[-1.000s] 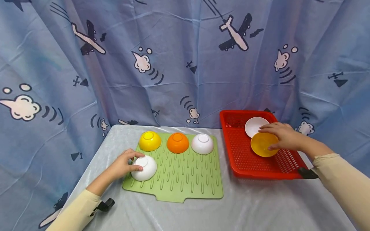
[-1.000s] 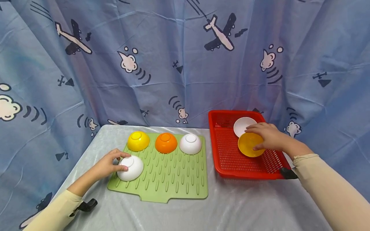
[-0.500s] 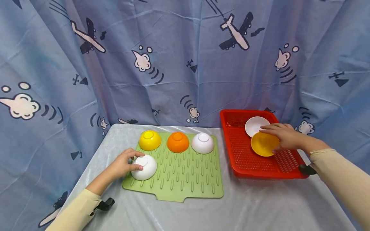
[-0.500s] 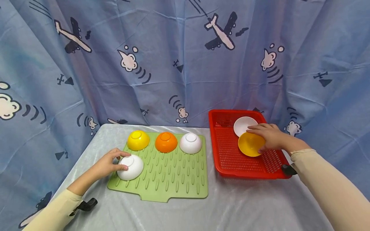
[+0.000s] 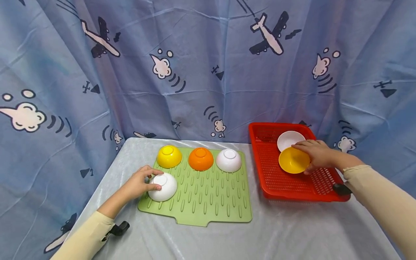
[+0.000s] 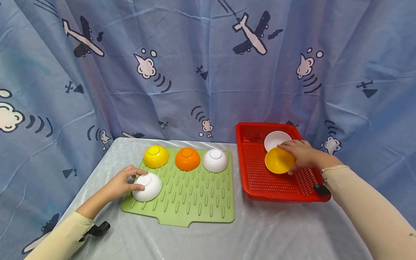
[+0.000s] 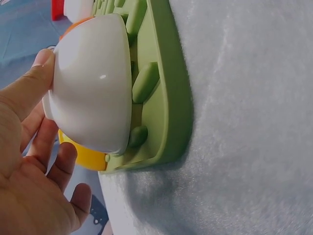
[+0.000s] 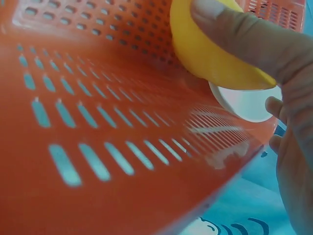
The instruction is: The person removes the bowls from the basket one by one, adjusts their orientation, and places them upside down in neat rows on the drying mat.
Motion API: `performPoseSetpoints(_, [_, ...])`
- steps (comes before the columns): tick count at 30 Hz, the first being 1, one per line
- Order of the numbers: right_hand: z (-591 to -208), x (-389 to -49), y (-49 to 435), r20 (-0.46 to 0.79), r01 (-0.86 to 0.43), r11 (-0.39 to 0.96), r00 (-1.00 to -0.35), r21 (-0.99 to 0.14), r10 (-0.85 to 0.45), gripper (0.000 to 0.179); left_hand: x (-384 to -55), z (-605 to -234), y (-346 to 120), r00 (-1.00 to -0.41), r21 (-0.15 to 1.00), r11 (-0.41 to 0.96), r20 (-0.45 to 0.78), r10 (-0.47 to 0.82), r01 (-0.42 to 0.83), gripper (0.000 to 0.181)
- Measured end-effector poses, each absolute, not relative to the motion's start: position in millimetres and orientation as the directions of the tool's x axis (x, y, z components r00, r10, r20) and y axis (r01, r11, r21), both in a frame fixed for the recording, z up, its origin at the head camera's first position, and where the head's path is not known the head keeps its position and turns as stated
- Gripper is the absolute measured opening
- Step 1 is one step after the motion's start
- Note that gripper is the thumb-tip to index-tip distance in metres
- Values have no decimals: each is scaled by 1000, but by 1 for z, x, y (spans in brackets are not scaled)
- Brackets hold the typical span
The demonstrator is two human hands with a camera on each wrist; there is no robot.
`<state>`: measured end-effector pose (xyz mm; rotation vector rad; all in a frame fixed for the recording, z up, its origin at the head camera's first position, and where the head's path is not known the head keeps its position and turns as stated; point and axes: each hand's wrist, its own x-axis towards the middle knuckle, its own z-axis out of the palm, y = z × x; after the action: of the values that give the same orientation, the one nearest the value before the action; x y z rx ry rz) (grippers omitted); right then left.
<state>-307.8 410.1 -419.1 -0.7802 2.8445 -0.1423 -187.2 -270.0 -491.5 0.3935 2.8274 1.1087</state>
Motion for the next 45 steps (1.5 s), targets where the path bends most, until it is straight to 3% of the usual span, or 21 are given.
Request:
performPoseSetpoints(15, [-425, -313, 403, -169, -437, 874, -865, -212, -473, 114, -187, -489, -270, -969, 686, 704, 2, 249, 182, 54])
performPoseSetpoints(30, [-419, -313, 395, -122, -416, 889, -889, -190, -442, 114, -187, -490, -269, -968, 668, 719, 11, 250, 193, 55])
performPoseSetpoints(45, [-390, -292, 387, 75, -367, 889, -930, -274, -361, 117, -185, -490, -266, -971, 665, 724, 5, 240, 182, 53])
